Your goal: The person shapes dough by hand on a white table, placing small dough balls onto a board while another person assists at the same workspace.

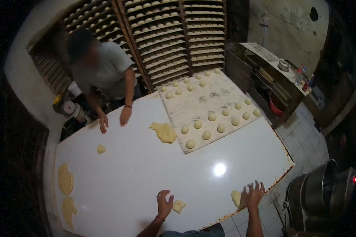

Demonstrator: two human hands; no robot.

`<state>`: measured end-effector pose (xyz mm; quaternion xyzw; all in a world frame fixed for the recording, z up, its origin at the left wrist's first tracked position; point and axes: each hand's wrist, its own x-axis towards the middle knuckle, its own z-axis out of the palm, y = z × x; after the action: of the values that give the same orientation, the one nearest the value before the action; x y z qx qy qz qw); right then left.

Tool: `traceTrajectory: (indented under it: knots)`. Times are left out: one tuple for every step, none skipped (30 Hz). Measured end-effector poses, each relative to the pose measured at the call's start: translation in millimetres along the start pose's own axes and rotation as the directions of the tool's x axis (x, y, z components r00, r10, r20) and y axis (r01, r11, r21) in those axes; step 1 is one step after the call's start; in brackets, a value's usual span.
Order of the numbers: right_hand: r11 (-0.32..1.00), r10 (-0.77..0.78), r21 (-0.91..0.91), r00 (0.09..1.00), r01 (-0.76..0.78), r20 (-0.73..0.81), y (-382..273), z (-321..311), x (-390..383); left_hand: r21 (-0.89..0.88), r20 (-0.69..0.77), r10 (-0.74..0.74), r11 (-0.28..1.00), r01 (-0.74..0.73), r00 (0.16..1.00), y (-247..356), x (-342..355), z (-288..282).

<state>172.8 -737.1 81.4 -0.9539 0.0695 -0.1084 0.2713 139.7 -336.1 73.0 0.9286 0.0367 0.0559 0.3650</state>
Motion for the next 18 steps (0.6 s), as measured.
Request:
traceTrajectory:
  knots:
    - [0.991,0.048,-0.104,0.939,-0.088,-0.342,-1,24,-4,-0.018,0.018,-0.022,1.0,0.022,1.0,1,-11,12]
    - [0.944,0.22,0.302,0.934,-0.131,-0.282,-15,41,-4,-0.055,0.022,-0.037,0.998,0.038,0.999,8,-18,30]
    - [0.732,0.361,0.658,0.919,-0.177,-0.155,-29,56,-9,-0.033,0.119,0.133,0.991,-0.13,0.984,10,-29,38]
    - [0.939,-0.1,0.324,0.994,0.111,-0.051,-41,44,-18,-0.012,0.214,0.292,0.955,-0.296,0.932,6,-41,30]
    - [0.874,-0.478,0.018,0.853,0.486,0.21,-46,29,-28,-0.01,0.312,0.434,0.891,-0.454,0.845,-2,-47,21]
    - [0.851,-0.523,0.09,0.821,0.517,0.231,-13,31,-32,0.133,0.386,0.369,0.885,-0.447,0.845,-22,-33,11]
    - [0.816,-0.578,0.168,0.774,0.553,0.257,9,23,-23,0.279,0.438,0.28,0.861,-0.425,0.854,-44,-17,8]
    - [0.868,-0.493,0.069,0.834,0.493,0.249,29,18,-7,0.193,0.097,0.004,0.981,-0.023,0.995,-60,0,18]
    - [0.893,-0.441,-0.089,0.897,0.441,0.015,13,9,14,0.482,-0.167,0.283,0.859,-0.172,0.945,-17,38,26]
    - [0.942,-0.335,-0.078,0.934,0.327,-0.124,-9,23,33,0.349,-0.241,0.17,0.934,-0.078,0.956,-11,48,49]
    - [0.977,-0.215,-0.054,0.943,0.208,-0.255,-27,47,43,0.199,-0.296,0.044,0.98,0.016,0.954,-10,52,73]
    - [0.998,-0.054,0.005,0.989,0.056,-0.136,-35,70,30,0.176,-0.187,0.042,0.984,-0.009,0.981,8,37,88]
    - [0.994,0.098,0.052,0.995,-0.097,-0.015,-41,88,13,0.153,-0.088,0.047,0.988,-0.033,0.995,27,15,92]
    - [0.969,-0.223,0.108,0.975,0.222,0.003,-59,74,-4,0.149,-0.01,0.226,0.964,-0.222,0.974,22,-5,83]
    - [0.883,-0.458,0.129,0.889,0.452,0.02,-46,64,-20,0.233,0.133,0.213,0.943,-0.239,0.968,12,2,61]
    - [0.89,-0.452,0.14,0.882,0.434,0.135,-15,54,-22,0.31,0.265,0.181,0.914,-0.261,0.947,-4,9,33]
    - [0.892,-0.451,0.159,0.856,0.423,0.253,6,40,-15,0.391,0.38,0.122,0.877,-0.279,0.917,-13,10,16]
    - [0.894,-0.446,-0.002,0.889,0.448,0.106,22,39,6,0.423,0.027,0.188,0.888,-0.182,0.982,-27,27,24]
